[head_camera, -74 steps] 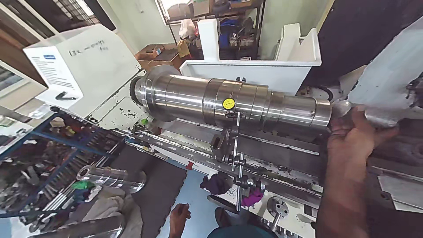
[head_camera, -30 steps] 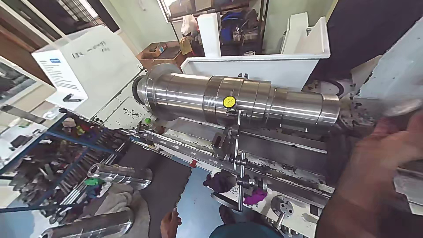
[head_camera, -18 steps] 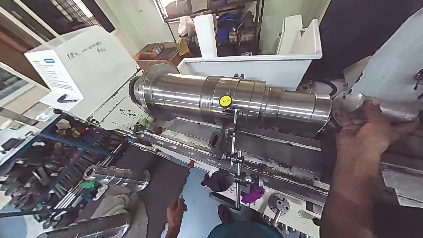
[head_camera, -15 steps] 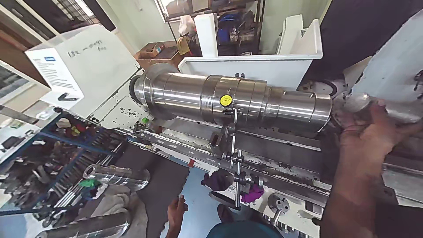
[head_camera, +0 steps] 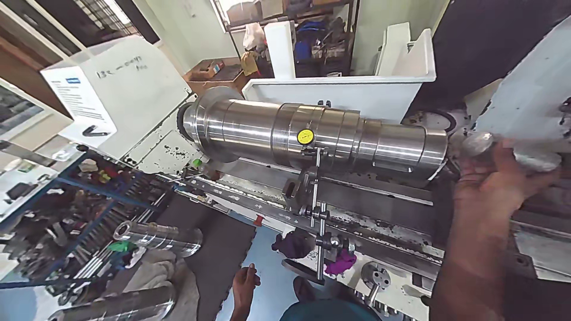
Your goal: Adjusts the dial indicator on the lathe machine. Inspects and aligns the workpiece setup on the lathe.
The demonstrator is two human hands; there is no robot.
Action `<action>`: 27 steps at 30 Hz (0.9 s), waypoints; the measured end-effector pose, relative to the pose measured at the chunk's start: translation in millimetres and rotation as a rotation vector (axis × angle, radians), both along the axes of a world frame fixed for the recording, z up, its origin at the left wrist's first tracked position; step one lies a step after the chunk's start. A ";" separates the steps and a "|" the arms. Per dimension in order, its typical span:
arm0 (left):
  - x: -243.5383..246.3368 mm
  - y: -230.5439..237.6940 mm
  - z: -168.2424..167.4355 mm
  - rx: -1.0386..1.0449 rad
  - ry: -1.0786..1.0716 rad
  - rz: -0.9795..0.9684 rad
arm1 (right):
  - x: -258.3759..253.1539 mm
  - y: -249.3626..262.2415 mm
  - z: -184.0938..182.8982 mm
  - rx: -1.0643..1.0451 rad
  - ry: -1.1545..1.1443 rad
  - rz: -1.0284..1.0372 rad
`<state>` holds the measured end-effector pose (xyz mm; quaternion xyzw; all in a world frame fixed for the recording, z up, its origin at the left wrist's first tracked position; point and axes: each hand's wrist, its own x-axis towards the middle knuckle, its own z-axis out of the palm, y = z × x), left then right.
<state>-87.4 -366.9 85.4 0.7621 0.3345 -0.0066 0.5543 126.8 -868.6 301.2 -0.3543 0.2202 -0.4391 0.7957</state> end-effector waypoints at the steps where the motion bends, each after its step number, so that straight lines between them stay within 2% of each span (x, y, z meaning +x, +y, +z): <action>1: -0.8 0.1 0.0 0.000 0.006 -0.002 | 0.2 -0.8 -0.5 0.003 -0.003 -0.003; 10: -2.3 -4.7 0.9 -0.031 0.021 0.015 | -1.8 -2.0 0.6 0.001 0.011 -0.019; 27: -1.2 6.9 -4.6 0.050 0.094 -0.027 | -11.0 -30.1 -10.2 -0.026 -0.035 -0.058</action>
